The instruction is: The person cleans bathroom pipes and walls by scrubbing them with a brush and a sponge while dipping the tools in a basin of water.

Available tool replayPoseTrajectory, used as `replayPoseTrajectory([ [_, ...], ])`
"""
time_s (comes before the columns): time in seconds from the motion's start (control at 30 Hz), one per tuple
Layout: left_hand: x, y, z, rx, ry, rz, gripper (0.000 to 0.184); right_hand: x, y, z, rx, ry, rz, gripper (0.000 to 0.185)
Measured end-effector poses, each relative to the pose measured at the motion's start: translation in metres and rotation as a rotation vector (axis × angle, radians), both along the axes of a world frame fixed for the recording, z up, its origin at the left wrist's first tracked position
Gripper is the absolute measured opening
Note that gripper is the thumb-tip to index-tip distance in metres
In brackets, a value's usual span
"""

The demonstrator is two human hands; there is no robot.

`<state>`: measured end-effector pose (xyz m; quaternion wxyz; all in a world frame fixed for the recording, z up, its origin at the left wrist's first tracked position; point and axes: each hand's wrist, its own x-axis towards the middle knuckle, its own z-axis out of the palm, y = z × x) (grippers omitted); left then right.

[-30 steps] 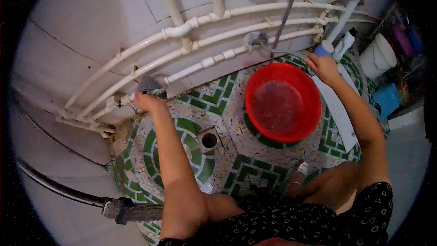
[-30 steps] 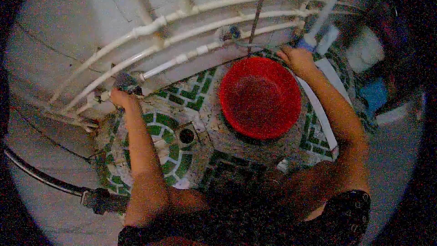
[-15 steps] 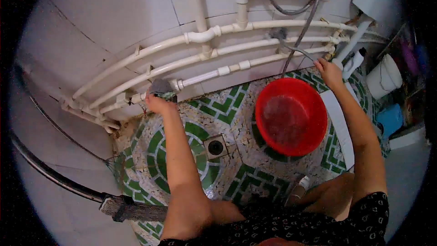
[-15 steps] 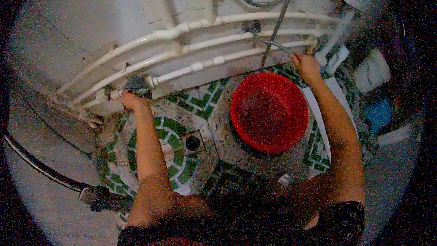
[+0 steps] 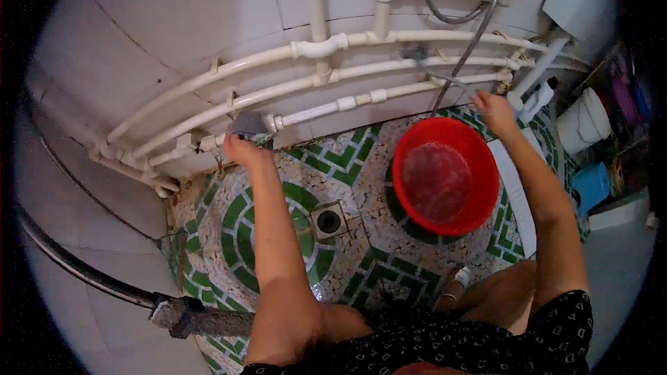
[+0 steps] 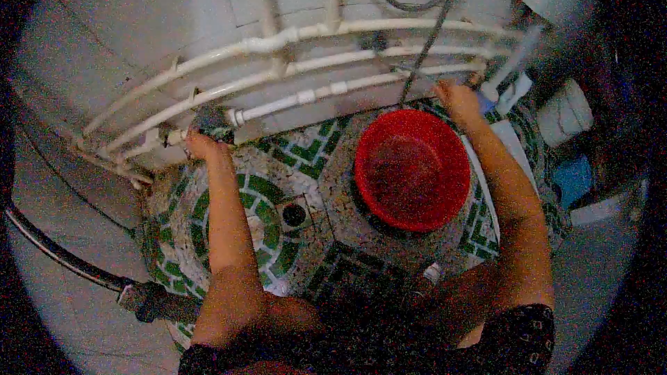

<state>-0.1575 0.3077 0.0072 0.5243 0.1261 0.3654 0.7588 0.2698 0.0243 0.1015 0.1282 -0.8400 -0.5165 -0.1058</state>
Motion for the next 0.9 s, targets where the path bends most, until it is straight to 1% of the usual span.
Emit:
replayPoseTrajectory([
  [0.03,0.006,-0.003,0.002,0.015,0.014,-0.036,0.028,-0.005,0.005,-0.005,0.042,-0.008,0.068,0.03],
  [0.1,0.018,-0.009,0.007,0.051,0.039,-0.102,0.029,-0.061,0.038,0.01,0.054,-0.093,0.176,0.032],
  [0.2,0.024,0.003,-0.013,0.024,-0.036,-0.112,0.031,-0.074,0.06,0.022,-0.098,0.012,0.167,0.034],
  [0.23,0.022,0.006,-0.019,0.014,-0.062,-0.109,0.031,-0.066,0.047,0.025,-0.064,0.14,0.104,0.034],
  [0.3,0.014,0.005,-0.024,0.031,-0.023,-0.102,0.032,-0.024,0.007,0.027,-0.019,0.089,-0.001,0.035],
  [0.33,0.011,0.004,-0.02,0.035,-0.007,-0.089,0.032,-0.001,-0.013,0.024,0.0,-0.082,-0.049,0.035],
  [0.37,0.006,0.002,-0.014,0.041,0.013,-0.078,0.032,0.008,-0.035,0.03,-0.014,-0.097,-0.102,0.033],
  [0.43,-0.003,-0.003,-0.001,0.024,0.0,-0.07,0.03,-0.006,-0.075,0.045,-0.064,-0.104,-0.175,0.031],
  [0.47,-0.006,-0.004,0.003,0.014,-0.007,-0.065,0.03,-0.02,-0.097,0.044,-0.104,-0.096,-0.199,0.03],
  [0.53,-0.013,0.002,-0.007,0.067,0.018,-0.054,0.029,-0.021,-0.146,-0.004,-0.097,0.139,-0.111,0.031],
  [0.57,-0.014,0.004,-0.012,0.091,0.031,-0.056,0.029,-0.036,-0.166,-0.024,-0.048,0.371,-0.039,0.034],
  [0.6,-0.013,0.003,-0.012,0.092,0.031,-0.062,0.029,-0.037,-0.179,-0.046,-0.371,0.532,-0.305,0.04],
  [0.67,-0.011,0.0,-0.013,0.095,0.023,-0.064,0.029,0.035,-0.26,-0.196,-0.621,0.399,-0.321,0.042],
  [0.73,-0.011,0.002,-0.016,0.104,0.04,-0.132,0.029,-0.002,-0.258,-0.183,-0.563,0.501,-0.166,0.04],
  [0.77,-0.012,0.006,-0.017,0.11,0.052,-0.165,0.028,-0.013,-0.254,-0.173,-0.592,0.446,-0.142,0.038],
  [0.8,-0.014,0.016,-0.03,0.126,0.032,-0.169,0.028,-0.026,-0.249,-0.161,-0.62,0.389,-0.119,0.037],
  [0.83,-0.016,0.029,-0.053,0.134,0.009,-0.177,0.027,-0.038,-0.244,-0.15,-0.646,0.332,-0.096,0.035],
  [0.87,-0.013,0.028,-0.049,0.123,0.002,-0.171,0.026,-0.056,-0.218,-0.097,-0.851,0.243,-0.162,0.035],
  [0.9,-0.009,0.026,-0.044,0.112,-0.004,-0.166,0.026,-0.039,-0.219,-0.096,-0.912,0.155,-0.162,0.033],
])
